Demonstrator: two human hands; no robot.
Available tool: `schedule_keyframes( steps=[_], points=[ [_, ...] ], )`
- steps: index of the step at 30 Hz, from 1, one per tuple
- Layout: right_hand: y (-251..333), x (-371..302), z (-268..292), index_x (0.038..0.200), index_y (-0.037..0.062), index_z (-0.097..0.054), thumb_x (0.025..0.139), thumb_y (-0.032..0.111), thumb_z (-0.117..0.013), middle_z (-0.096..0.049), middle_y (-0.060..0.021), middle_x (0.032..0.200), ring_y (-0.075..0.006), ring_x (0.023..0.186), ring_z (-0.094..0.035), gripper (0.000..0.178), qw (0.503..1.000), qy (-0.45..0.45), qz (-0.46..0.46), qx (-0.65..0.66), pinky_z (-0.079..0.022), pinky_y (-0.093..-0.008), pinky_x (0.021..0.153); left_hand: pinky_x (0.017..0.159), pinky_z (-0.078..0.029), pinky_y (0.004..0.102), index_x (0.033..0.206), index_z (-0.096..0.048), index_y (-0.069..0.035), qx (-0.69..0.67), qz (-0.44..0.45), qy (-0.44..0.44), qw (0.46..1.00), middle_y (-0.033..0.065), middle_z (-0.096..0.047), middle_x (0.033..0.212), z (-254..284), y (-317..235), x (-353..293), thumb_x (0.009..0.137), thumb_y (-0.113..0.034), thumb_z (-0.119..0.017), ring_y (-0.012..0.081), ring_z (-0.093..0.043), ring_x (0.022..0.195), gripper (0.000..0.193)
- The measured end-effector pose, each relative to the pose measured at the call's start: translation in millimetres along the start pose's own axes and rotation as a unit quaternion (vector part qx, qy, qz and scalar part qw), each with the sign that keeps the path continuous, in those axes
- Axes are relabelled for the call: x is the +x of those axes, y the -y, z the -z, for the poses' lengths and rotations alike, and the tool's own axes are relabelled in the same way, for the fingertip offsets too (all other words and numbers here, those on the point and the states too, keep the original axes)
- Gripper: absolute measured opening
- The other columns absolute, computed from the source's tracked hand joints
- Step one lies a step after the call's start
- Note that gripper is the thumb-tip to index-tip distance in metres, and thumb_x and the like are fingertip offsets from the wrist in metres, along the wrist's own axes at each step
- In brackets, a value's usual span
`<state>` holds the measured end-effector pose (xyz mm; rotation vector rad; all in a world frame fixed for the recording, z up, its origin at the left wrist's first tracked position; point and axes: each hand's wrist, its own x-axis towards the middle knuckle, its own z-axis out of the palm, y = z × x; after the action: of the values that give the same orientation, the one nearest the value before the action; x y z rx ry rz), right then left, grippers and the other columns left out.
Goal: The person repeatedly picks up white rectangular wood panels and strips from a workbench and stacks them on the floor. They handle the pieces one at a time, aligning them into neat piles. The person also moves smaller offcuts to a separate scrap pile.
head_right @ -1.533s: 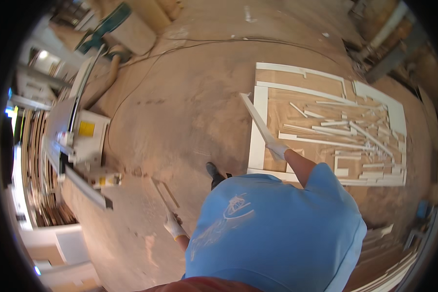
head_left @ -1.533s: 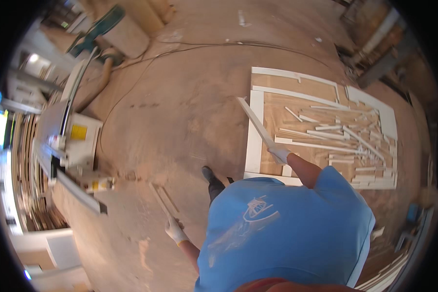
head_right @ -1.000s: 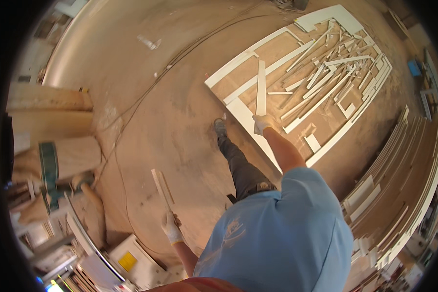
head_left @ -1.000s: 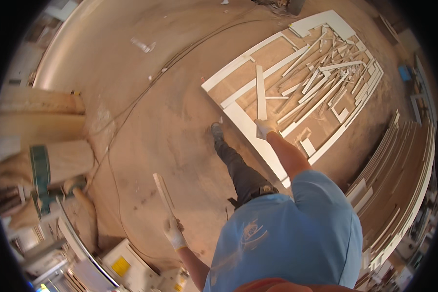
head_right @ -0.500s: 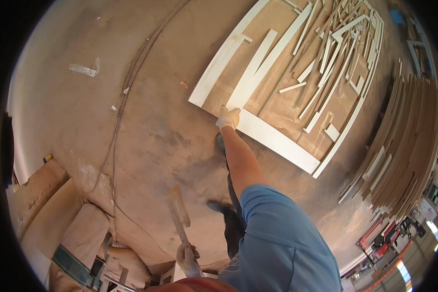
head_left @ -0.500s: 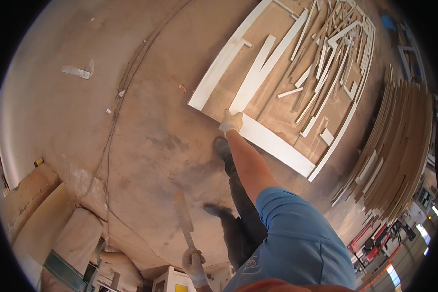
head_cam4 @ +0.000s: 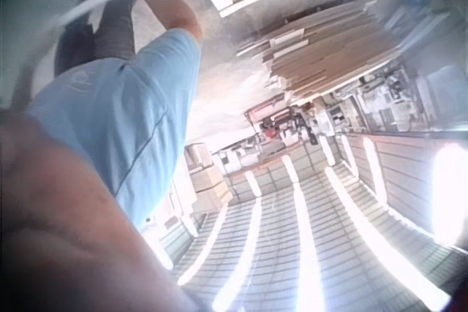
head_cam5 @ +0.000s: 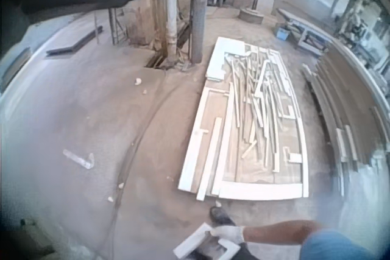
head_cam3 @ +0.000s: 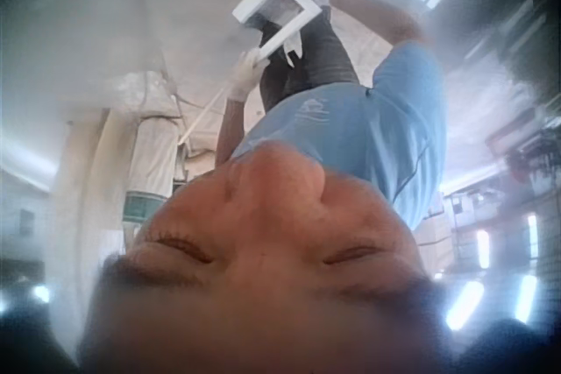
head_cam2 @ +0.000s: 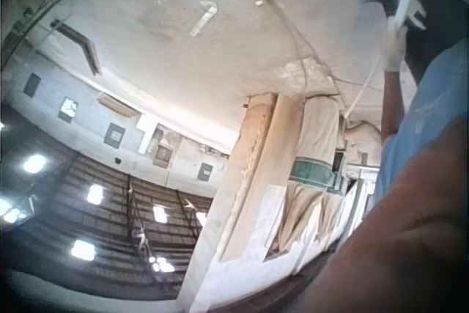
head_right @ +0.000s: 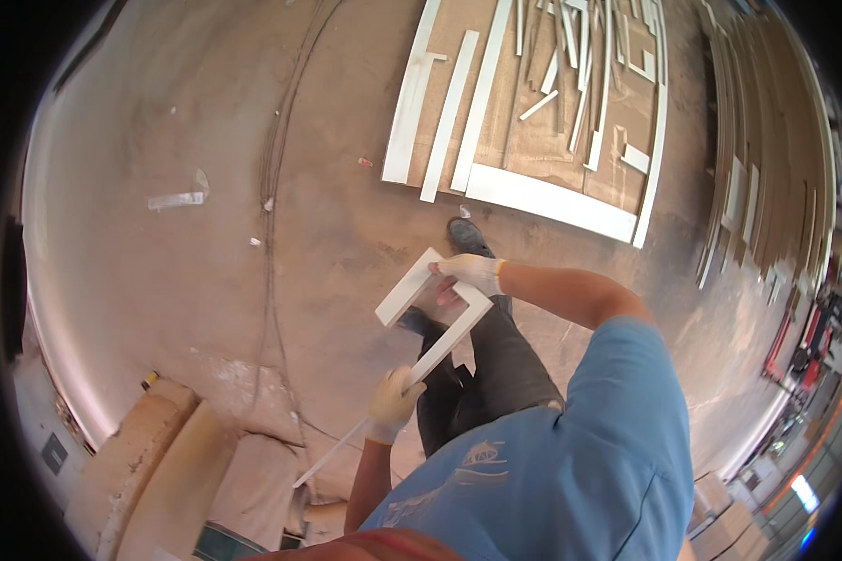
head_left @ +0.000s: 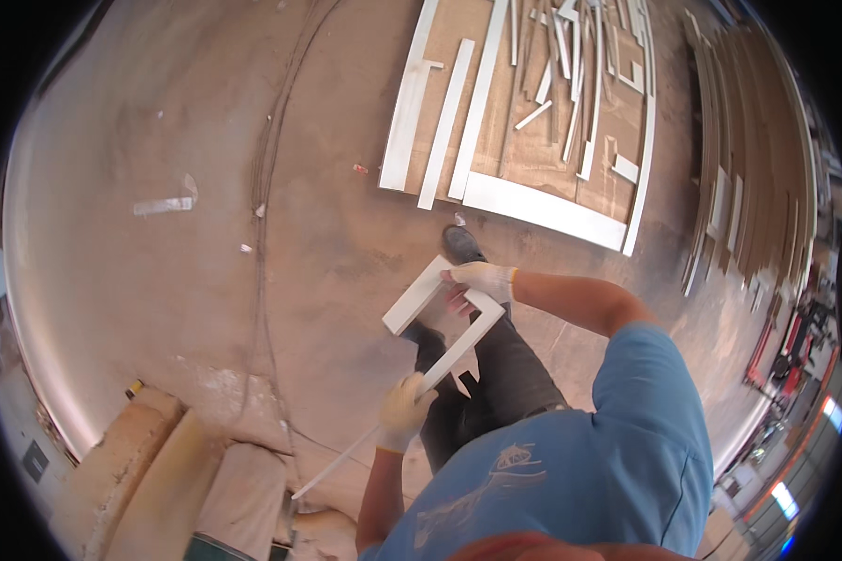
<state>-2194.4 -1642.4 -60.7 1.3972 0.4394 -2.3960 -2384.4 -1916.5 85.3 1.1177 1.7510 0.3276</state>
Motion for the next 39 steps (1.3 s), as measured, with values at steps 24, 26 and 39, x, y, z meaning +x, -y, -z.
schedule_keyframes(
  steps=[24, 26, 39],
  points=[
    [-92.1, -135.0, 151.1, 0.115, 0.0062, -0.056, 0.098, 0.014, -0.055, -0.054, -0.0088, 0.085, -0.0265, 0.062, -0.063, 0.019, 0.745, -0.333, 0.29, 0.5, -0.056, -0.0439, 0.054, 0.097, -0.054, 0.0513, 0.122, -0.07, -0.007, 0.08, 0.036, -0.019, 0.996, 0.0219, -0.073, 0.12, 66.8, -86.3, 299.9, 0.105, -0.036, -0.055, 0.0429, -0.069, 0.113, 0.036],
    [-80.2, -132.3, 190.5, 0.119, 0.0043, -0.055, 0.099, 0.013, -0.053, -0.055, -0.0097, 0.09, -0.0269, 0.066, -0.063, 0.022, 0.701, -0.388, 0.268, 0.535, -0.059, -0.0457, 0.06, 0.099, -0.053, 0.0509, 0.122, -0.069, -0.007, 0.136, -0.12, -0.02, 0.983, 0.0208, -0.072, 0.123, 49.9, -135.7, 342.4, 0.104, -0.033, -0.056, 0.0426, -0.068, 0.116, 0.034],
    [9.3, -122.9, 373.9, 0.126, 0.002, -0.047, 0.109, 0.015, -0.051, -0.056, -0.0096, 0.085, -0.0252, 0.06, -0.063, 0.022, 0.505, -0.545, 0.352, 0.569, -0.06, -0.0415, 0.055, 0.121, -0.033, 0.0523, 0.128, -0.066, -0.013, 0.403, -0.446, 0.05, 0.797, 0.0189, -0.05, 0.154, -125.6, -323.4, 595.6, 0.087, -0.018, -0.073, 0.0374, -0.048, 0.142, 0.042]
  ],
)
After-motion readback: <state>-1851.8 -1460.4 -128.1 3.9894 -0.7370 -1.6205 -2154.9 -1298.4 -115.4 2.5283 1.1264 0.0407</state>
